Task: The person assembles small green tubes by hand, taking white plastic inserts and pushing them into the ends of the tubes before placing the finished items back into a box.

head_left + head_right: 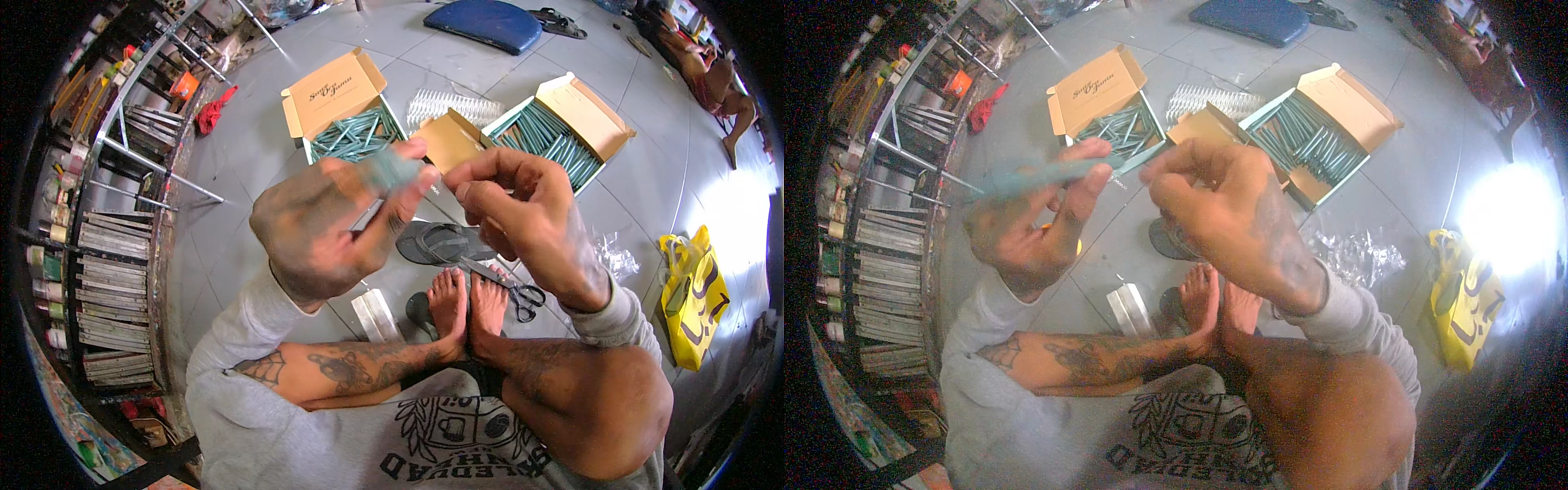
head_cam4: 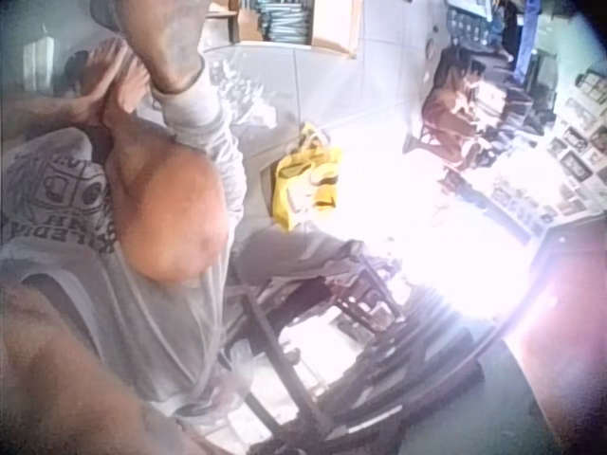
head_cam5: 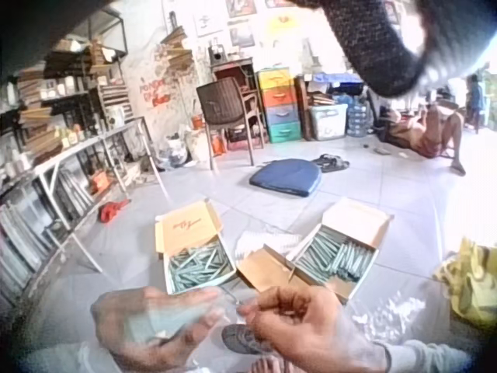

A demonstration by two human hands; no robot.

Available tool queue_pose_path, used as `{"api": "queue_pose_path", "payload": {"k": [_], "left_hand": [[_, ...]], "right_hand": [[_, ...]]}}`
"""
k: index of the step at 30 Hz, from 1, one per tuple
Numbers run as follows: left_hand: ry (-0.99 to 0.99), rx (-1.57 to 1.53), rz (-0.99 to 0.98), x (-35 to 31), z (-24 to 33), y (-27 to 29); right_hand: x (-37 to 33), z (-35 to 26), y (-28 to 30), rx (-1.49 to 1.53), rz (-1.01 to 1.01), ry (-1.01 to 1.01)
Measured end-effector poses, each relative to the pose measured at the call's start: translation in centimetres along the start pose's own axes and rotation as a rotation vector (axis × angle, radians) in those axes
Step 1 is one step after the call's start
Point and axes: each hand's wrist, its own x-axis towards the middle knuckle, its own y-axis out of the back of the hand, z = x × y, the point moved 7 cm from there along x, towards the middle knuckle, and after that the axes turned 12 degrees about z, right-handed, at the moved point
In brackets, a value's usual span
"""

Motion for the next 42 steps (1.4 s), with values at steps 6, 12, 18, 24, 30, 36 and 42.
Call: {"api": "queue_pose_path", "payload": {"k": [6, 12, 18, 24, 30, 36, 42], "left_hand": [[0.879, -0.369, -0.08, -1.6, -3.9, -1.5], [0.902, -0.437, -0.129, -1.8, -3.6, -2.0], [0.882, -0.472, -0.217, -1.8, -3.4, -2.4], [0.847, -0.639, -0.259, -3.0, -4.0, -3.6], [1.05, -0.785, -0.448, -3.1, -2.9, -4.1], [1.115, -0.917, -0.55, -3.8, -2.2, -4.1], [1.067, -0.949, -0.578, -4.5, -2.4, -4.5]], "right_hand": [[-1.9, -5.3, 0.9, -0.248, 0.054, 0.826], [-2.7, -6.0, 0.4, -0.41, 0.082, 1.144], [-2.6, -6.2, 0.2, -0.416, 0.056, 1.165], [-1.1, -5.4, 0.1, -0.16, -0.067, 0.701], [-0.4, -3.2, 0.0, 0.061, -0.147, 0.372], [-0.4, -2.4, -0.3, 0.151, -0.126, 0.248], [-0.3, -1.3, 0.0, 0.131, -0.106, 0.201]]}}
